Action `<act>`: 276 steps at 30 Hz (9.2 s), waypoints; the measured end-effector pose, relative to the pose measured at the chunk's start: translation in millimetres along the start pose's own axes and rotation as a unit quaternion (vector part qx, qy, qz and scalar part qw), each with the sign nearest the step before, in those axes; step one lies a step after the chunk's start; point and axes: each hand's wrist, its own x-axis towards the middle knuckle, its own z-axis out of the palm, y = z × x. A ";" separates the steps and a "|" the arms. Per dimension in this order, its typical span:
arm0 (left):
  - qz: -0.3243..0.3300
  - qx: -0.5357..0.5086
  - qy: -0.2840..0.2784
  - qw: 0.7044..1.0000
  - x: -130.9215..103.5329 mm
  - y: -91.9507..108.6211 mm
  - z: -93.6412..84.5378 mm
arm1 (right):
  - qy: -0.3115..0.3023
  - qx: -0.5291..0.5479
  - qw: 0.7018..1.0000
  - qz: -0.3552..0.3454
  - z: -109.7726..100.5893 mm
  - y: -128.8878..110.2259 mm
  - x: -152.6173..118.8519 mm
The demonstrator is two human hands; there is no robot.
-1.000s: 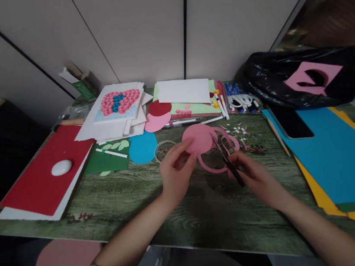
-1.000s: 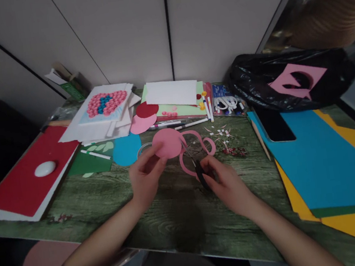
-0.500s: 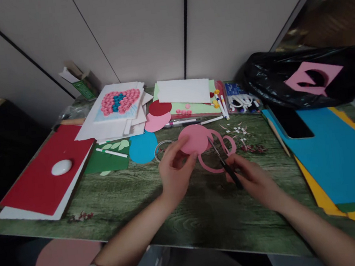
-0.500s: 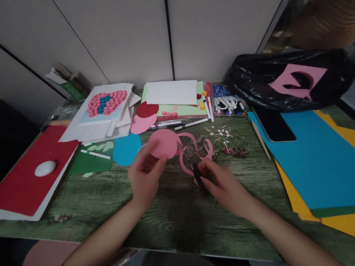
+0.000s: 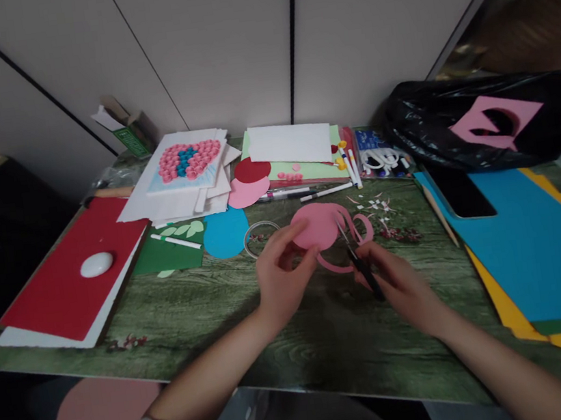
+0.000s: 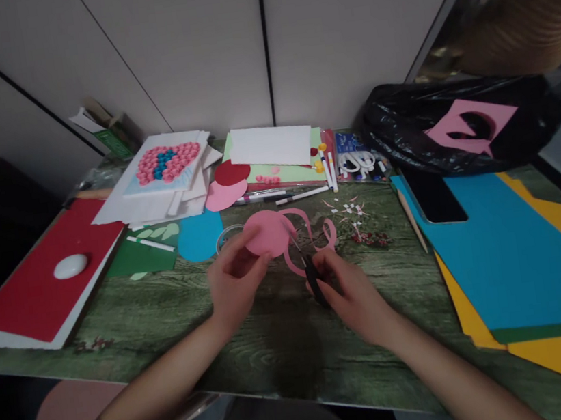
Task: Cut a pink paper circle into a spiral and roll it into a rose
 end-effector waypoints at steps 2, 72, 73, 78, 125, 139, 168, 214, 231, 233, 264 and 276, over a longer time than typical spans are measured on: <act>0.007 0.005 0.001 1.000 0.8 0.9 -0.8 | -0.002 -0.004 1.000 -0.005 -0.6 -0.2 -0.1; 0.030 0.011 0.019 0.999 5.2 5.5 -4.2 | -0.025 0.000 1.000 0.015 -7.1 4.2 -1.6; 0.031 0.010 0.021 0.999 5.1 4.7 -4.1 | -0.027 0.001 1.000 0.014 -7.0 4.2 -1.7; 0.027 0.009 0.025 0.999 5.0 3.0 -3.7 | -0.023 0.000 1.000 0.008 -6.0 5.1 -1.7; 0.020 -0.023 0.010 1.000 4.5 6.7 -5.6 | -0.027 -0.004 1.000 -0.004 -10.0 0.9 -0.3; 0.025 -0.028 0.040 0.998 4.7 3.9 -2.3 | -0.031 -0.045 0.999 -0.005 -8.2 0.3 0.6; 0.052 0.028 0.017 0.998 3.9 9.7 -2.6 | -0.026 -0.011 1.000 -0.014 -7.5 -0.3 -0.7; 0.051 -0.006 0.002 0.999 6.8 8.0 -4.4 | -0.018 0.022 1.000 0.005 -6.0 2.3 -0.5; 0.036 -0.031 0.019 0.999 5.2 3.2 -5.1 | -0.032 0.014 0.999 -0.004 -7.1 3.0 -0.5; 0.038 -0.033 0.023 0.998 5.0 2.5 -4.9 | -0.035 0.010 0.999 -0.005 -7.4 2.8 -0.5; 0.026 -0.010 -0.007 1.000 4.9 3.9 -3.6 | -0.038 0.004 0.999 -0.007 -7.8 0.3 -0.2; 0.037 0.013 0.017 0.999 7.3 7.2 -3.3 | -0.037 -0.006 0.999 -0.013 -9.0 -1.5 0.3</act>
